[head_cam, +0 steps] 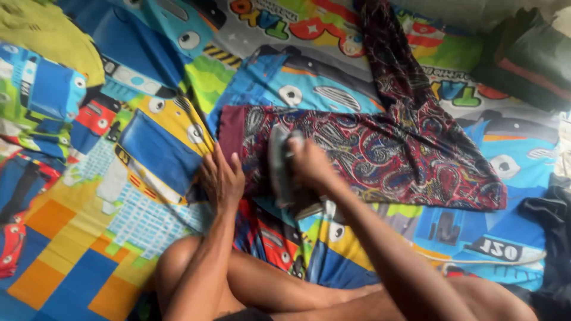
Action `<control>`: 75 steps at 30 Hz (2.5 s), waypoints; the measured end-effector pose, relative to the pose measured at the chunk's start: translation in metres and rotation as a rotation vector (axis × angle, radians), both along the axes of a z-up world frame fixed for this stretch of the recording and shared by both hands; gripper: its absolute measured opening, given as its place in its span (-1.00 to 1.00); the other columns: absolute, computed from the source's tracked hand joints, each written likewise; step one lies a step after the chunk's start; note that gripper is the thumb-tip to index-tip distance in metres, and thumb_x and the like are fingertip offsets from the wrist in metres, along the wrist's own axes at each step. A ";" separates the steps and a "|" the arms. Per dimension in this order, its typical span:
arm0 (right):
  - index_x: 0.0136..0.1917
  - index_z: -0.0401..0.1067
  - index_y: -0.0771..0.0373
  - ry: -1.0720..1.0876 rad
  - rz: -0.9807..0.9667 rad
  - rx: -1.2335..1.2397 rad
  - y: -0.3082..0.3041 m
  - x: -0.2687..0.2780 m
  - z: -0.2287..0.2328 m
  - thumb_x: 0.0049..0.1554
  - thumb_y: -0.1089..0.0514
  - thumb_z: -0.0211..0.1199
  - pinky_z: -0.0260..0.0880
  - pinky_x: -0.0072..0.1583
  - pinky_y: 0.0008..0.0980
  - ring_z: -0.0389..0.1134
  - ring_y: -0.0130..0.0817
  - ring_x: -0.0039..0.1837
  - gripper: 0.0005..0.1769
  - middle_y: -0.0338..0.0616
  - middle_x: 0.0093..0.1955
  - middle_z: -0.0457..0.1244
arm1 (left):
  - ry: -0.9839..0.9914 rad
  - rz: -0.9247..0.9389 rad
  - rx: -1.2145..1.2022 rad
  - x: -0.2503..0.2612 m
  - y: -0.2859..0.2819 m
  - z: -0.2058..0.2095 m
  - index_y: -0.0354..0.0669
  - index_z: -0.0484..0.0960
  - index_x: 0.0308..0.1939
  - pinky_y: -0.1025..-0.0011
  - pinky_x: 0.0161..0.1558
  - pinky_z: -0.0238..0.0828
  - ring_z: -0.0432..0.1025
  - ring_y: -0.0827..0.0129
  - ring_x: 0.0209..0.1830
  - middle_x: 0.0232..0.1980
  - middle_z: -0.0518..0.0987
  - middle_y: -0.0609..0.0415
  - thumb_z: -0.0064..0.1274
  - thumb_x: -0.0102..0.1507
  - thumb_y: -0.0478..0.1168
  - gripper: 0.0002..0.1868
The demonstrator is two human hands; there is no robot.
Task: The person irons a patterned long-sleeved shirt laid on a colorful mat, smoothing the fabric with one hand while moving the iron with the other. They fold the shirt sleeves and body sections, then continue ironing the folded areas.
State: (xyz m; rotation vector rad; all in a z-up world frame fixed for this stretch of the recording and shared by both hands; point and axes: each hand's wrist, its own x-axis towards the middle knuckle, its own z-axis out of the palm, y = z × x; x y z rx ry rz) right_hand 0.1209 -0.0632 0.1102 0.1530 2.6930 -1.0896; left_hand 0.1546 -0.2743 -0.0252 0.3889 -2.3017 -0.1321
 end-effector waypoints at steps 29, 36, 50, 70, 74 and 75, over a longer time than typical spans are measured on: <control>0.01 0.24 0.21 -0.019 0.037 -0.053 -0.092 0.010 -0.020 0.28 -0.43 -0.10 0.40 0.17 0.21 0.40 0.37 0.15 -0.37 0.46 -0.07 0.36 | -0.286 -0.090 0.574 -0.008 -0.011 0.005 0.23 0.37 0.41 -0.07 -0.15 0.52 0.60 -0.11 -0.11 -0.07 0.69 -0.11 -0.18 0.37 0.14 -0.47; -0.01 0.28 0.28 0.379 -0.041 0.096 -0.100 -0.010 -0.096 0.33 -0.28 -0.05 0.39 -0.08 0.09 0.43 0.25 -0.08 -0.46 0.37 -0.24 0.33 | -0.270 -0.113 0.609 -0.008 -0.016 -0.005 0.23 0.38 0.42 0.00 -0.09 0.54 0.59 -0.04 -0.03 0.04 0.68 -0.06 -0.13 0.36 0.13 -0.46; -0.01 0.30 0.23 0.143 0.031 0.018 -0.078 -0.102 -0.103 0.32 -0.38 -0.12 0.41 0.22 0.16 0.41 0.34 0.15 -0.39 0.44 -0.07 0.37 | -0.157 -0.214 0.554 -0.006 -0.012 0.027 0.18 0.47 0.43 0.14 -0.05 0.54 0.58 0.08 0.03 0.19 0.65 0.06 -0.08 0.33 -0.08 -0.46; -0.02 0.29 0.21 0.160 0.062 0.150 -0.038 -0.092 -0.081 0.32 -0.41 -0.14 0.51 0.08 0.11 0.47 0.26 0.06 -0.37 0.40 -0.16 0.38 | -0.225 -0.366 0.029 -0.104 -0.008 -0.028 0.11 0.32 0.51 0.10 0.47 0.10 0.16 0.29 0.57 0.59 0.27 0.17 -0.17 0.38 0.14 -0.37; 0.03 0.31 0.30 0.093 0.060 0.121 -0.012 -0.075 -0.046 0.33 -0.38 -0.18 0.43 0.17 0.19 0.42 0.34 0.15 -0.33 0.47 -0.07 0.36 | -0.199 -0.367 0.039 -0.102 -0.006 -0.023 0.09 0.34 0.50 0.04 0.48 0.07 0.17 0.29 0.56 0.59 0.28 0.18 -0.27 0.42 0.09 -0.42; 0.03 0.32 0.27 0.087 0.049 0.142 -0.009 -0.073 -0.039 0.32 -0.41 -0.18 0.44 0.18 0.17 0.43 0.31 0.15 -0.32 0.44 -0.08 0.37 | -0.217 -0.351 0.035 -0.102 -0.005 -0.021 0.08 0.35 0.50 -0.01 0.48 0.04 0.18 0.27 0.56 0.58 0.30 0.16 -0.27 0.42 0.06 -0.44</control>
